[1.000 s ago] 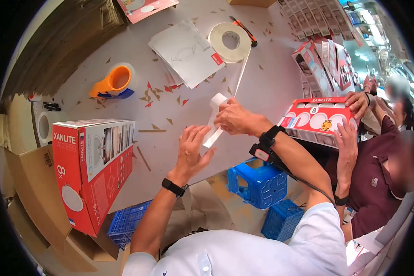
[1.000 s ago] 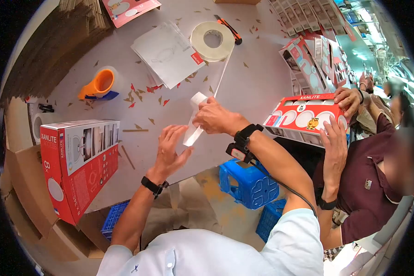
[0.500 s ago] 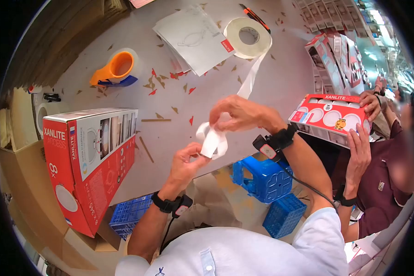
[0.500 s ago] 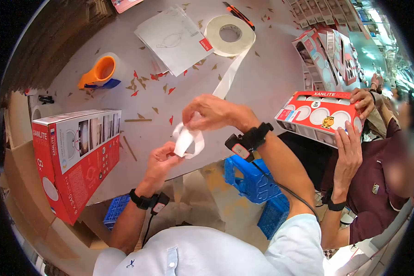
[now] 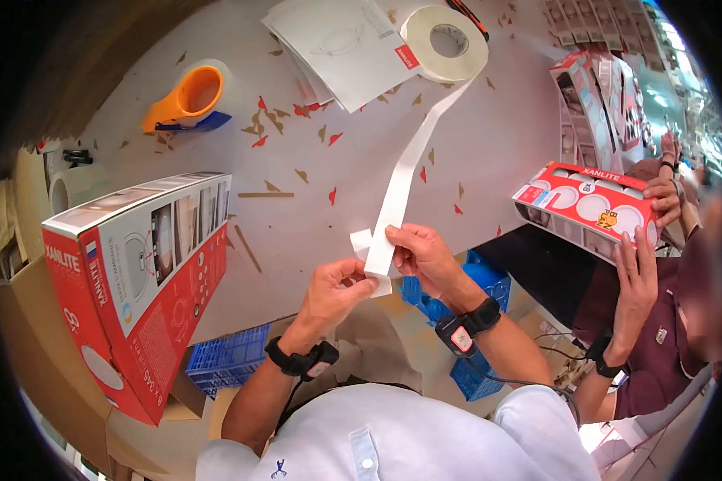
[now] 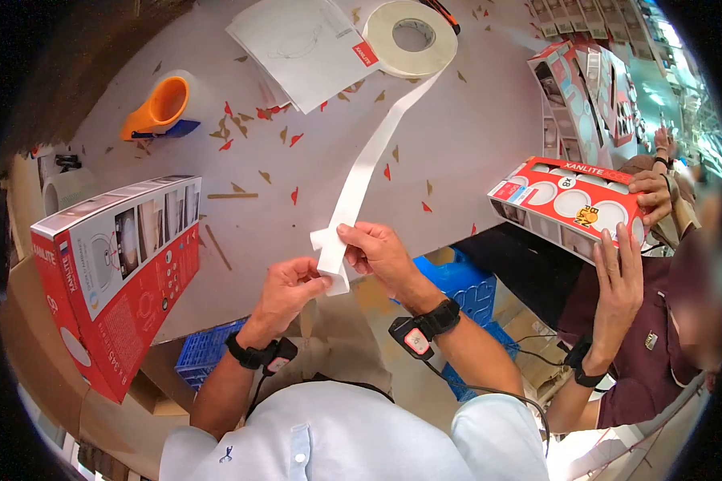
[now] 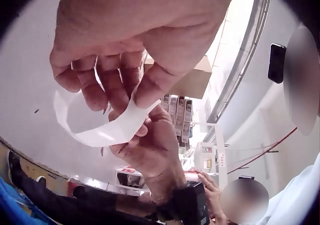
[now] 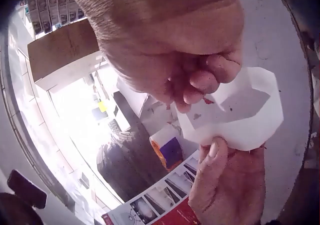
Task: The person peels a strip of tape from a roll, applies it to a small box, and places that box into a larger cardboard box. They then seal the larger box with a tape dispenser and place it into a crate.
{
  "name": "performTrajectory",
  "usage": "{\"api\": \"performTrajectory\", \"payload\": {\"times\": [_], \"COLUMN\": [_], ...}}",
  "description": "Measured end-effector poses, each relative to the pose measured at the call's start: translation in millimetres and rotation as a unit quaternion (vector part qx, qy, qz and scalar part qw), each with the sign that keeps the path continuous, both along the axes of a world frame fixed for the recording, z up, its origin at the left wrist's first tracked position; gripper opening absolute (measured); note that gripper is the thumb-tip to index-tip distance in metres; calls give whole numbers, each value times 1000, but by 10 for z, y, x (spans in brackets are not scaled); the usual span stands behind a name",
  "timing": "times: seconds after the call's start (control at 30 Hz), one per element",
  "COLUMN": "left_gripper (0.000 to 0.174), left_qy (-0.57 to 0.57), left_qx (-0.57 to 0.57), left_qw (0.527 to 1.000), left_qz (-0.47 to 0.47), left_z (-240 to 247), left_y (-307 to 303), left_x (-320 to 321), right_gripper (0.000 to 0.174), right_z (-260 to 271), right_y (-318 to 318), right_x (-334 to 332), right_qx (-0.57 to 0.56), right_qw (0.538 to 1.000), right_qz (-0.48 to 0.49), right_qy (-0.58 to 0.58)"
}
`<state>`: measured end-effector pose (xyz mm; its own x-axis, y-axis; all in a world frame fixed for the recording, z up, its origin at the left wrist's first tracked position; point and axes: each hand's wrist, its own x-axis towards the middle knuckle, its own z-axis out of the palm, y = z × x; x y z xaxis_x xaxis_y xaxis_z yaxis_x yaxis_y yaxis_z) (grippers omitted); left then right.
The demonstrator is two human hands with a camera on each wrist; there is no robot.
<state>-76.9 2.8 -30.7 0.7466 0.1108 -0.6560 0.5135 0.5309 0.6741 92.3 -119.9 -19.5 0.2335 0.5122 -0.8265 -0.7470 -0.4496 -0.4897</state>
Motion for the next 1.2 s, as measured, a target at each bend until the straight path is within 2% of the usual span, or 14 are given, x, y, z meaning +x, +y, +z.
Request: {"api": "performTrajectory", "payload": {"times": [0.2, 0.3, 0.4, 0.6, 0.8, 0.9, 1.07, 1.2], "left_gripper": [15, 17, 25, 20, 14, 15, 16, 17], "left_qy": [9, 2, 10, 35, 61, 62, 51, 40], "left_qx": [-36, -109, -153, -146, -222, -255, -239, -259], "left_qw": [999, 991, 983, 983, 961, 949, 955, 950], "left_qz": [6, 76, 99, 107, 150, 175, 167, 168], "left_z": [4, 83, -7, -28, -78, -52, -36, -90], "left_y": [-80, -72, -72, -107, -155, -182, -186, -209], "left_x": [45, 105, 84, 158, 172, 210, 213, 198], "right_gripper": [29, 31, 32, 31, 30, 30, 29, 35], "right_z": [-56, -101, -115, -106, 5, 20, 72, 71], "right_y": [-126, -210, -266, -305, -262, -265, -224, -224], "right_x": [40, 36, 2, -15, 19, 18, 11, 12], "right_qx": [-11, -13, -20, -27, -46, -60, -78, -79], "right_qw": [1000, 1000, 1000, 1000, 999, 998, 996, 996], "right_qz": [-1, 14, 10, 4, -5, -10, -21, -23], "right_qy": [-15, -21, -14, -6, -4, -11, -30, -22]}}
